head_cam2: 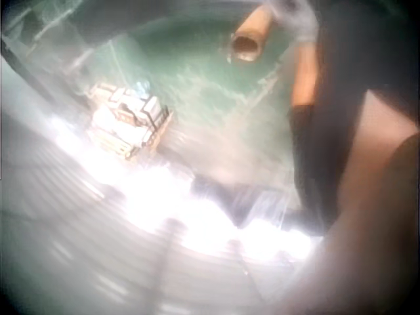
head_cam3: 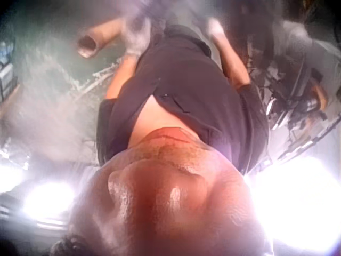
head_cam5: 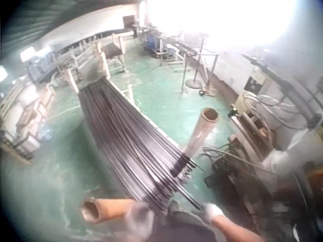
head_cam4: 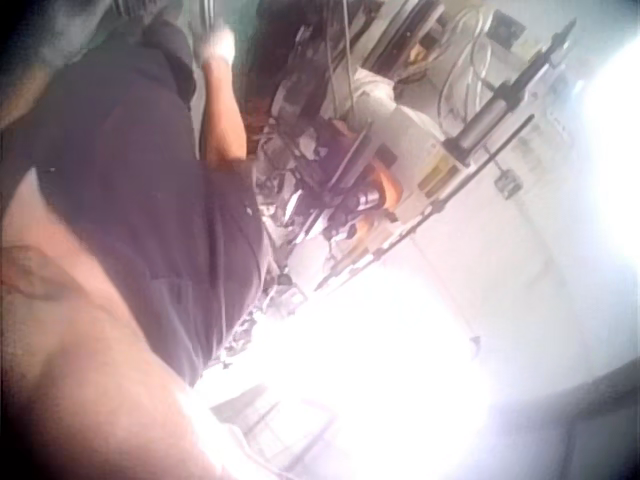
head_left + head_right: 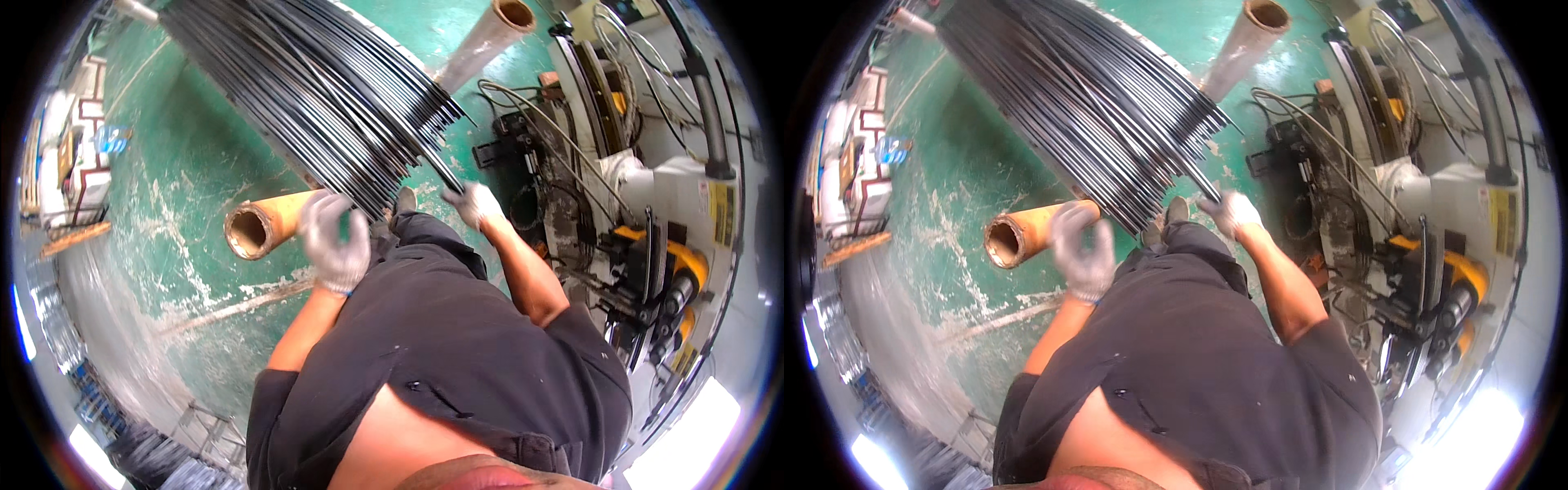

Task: The person takes long metal strips from a pile on the floor and feeds them one by one into the rollers of a large industrial machine, then places the processed strips onto a rack.

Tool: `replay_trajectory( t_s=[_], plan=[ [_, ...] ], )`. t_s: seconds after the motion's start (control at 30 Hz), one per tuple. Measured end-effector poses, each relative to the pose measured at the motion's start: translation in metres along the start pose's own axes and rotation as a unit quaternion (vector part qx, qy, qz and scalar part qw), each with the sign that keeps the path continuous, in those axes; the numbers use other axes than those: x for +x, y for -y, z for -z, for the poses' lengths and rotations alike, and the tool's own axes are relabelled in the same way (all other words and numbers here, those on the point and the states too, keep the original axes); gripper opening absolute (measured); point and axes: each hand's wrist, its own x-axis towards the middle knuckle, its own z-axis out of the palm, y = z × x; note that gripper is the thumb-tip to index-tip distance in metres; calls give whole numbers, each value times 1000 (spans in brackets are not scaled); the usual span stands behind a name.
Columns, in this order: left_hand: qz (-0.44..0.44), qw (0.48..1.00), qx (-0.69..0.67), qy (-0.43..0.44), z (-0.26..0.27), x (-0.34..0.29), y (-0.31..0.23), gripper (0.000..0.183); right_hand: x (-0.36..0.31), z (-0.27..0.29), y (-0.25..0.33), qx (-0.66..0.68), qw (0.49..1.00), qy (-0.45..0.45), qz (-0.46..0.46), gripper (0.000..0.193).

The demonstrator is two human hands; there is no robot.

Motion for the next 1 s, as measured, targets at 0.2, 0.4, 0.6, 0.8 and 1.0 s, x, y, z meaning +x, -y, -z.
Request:
replay_trajectory(
  t_s=[0.2, 0.4, 0.6, 0.8, 1.0],
  plan=[
    [461, 723, -470, 209, -150, -25, 147, 24, -216, -54, -136, -87, 988, -36, -121, 61],
    [570, 515, -621, 152, -201, 27, 80, 23, -342, -124, -190, -124, 935, -257, -211, 30],
    [537, 538, -605, 236, -195, -4, 17, 10, -352, -167, -295, -110, 890, -393, -201, 14],
    [470, 477, -687, 282, -182, 50, -141, 12, -401, -181, -427, -20, 797, -452, -401, 31],
    [330, 547, -671, 377, -245, 45, -296, 15, -364, -118, -456, 798, 170, -575, 56, 45]
  ],
)
